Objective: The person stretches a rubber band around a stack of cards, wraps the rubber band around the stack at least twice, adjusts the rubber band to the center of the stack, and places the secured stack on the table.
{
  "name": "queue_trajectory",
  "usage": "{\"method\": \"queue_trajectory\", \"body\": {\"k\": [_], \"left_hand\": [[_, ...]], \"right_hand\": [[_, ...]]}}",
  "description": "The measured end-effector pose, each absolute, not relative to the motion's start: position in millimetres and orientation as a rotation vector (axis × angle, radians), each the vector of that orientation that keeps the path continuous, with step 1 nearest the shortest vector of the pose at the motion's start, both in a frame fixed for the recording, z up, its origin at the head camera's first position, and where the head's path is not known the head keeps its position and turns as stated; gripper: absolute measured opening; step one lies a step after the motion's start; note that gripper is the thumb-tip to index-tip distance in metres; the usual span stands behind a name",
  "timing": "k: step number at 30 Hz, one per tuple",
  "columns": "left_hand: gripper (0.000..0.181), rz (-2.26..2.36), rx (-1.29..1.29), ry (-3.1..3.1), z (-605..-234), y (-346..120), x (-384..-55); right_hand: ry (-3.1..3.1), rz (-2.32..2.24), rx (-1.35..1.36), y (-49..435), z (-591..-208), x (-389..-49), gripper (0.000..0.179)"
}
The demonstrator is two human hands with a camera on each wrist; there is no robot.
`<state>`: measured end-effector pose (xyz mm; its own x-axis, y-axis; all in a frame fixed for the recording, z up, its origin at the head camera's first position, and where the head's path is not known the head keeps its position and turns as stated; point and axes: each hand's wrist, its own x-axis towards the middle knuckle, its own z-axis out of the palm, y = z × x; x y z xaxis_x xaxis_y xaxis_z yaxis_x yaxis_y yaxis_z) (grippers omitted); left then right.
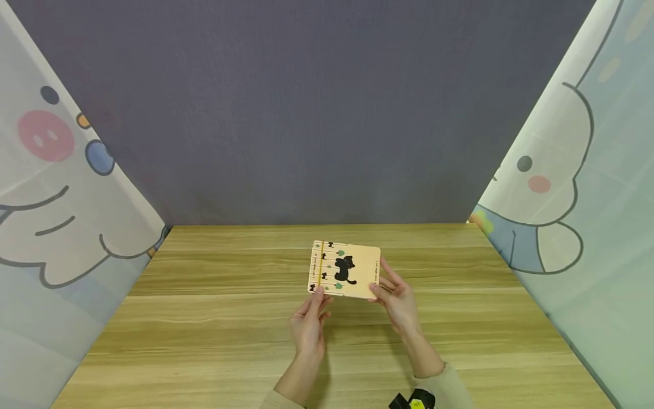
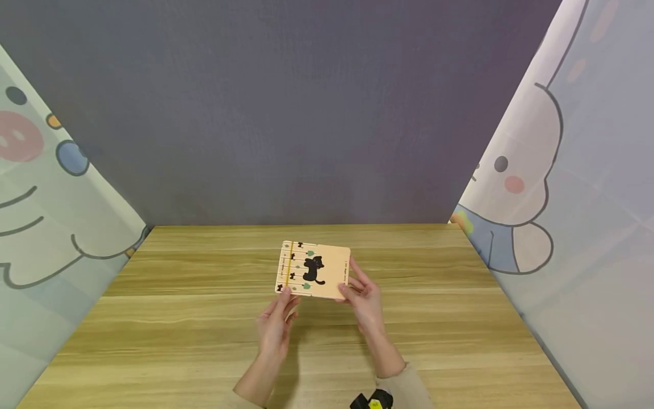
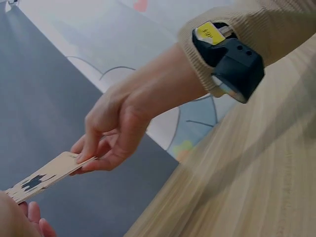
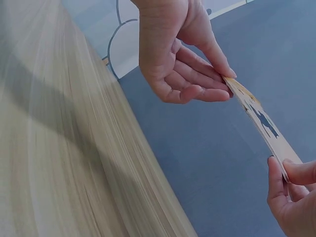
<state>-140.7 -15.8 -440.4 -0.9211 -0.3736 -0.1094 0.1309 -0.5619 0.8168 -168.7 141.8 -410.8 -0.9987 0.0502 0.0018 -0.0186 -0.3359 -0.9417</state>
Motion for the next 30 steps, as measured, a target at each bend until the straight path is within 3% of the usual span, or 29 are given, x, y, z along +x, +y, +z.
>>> {"method": "queue_trajectory", "body": {"k": [5, 8, 15, 21, 25, 30], "left_hand": [[0.025, -2.553, 0.306, -1.305, -478.3, -17.1, -155.9], [0.029, -2.591, 0.364, -1.365, -482.7, -18.0, -157.6], [0.016, -2.717, 0.489, -1.317, -430.2, -19.8, -138.1], [0.014, -2.766, 0.547, -1.293, -422.3, -23.4, -136.1], [0.024, -2.695, 0.487, -1.33, -440.4, -21.8, -142.3], [0.035, -2.632, 0.381, -1.362, -496.1, -20.4, -165.4]], "right_hand": [[-1.787, 2.5, -0.022, 143.0, -411.7, -168.7, 0.064], [-1.796, 2.486, -0.021, 144.8, -412.3, -167.7, 0.065], [-1.786, 2.503, -0.029, 148.2, -413.6, -166.4, 0.065], [-1.764, 2.542, -0.066, 150.1, -413.6, -166.8, 0.065], [-1.771, 2.545, -0.07, 150.4, -413.5, -167.2, 0.065], [-1.76, 2.544, -0.06, 149.3, -413.9, -167.4, 0.065]]}}
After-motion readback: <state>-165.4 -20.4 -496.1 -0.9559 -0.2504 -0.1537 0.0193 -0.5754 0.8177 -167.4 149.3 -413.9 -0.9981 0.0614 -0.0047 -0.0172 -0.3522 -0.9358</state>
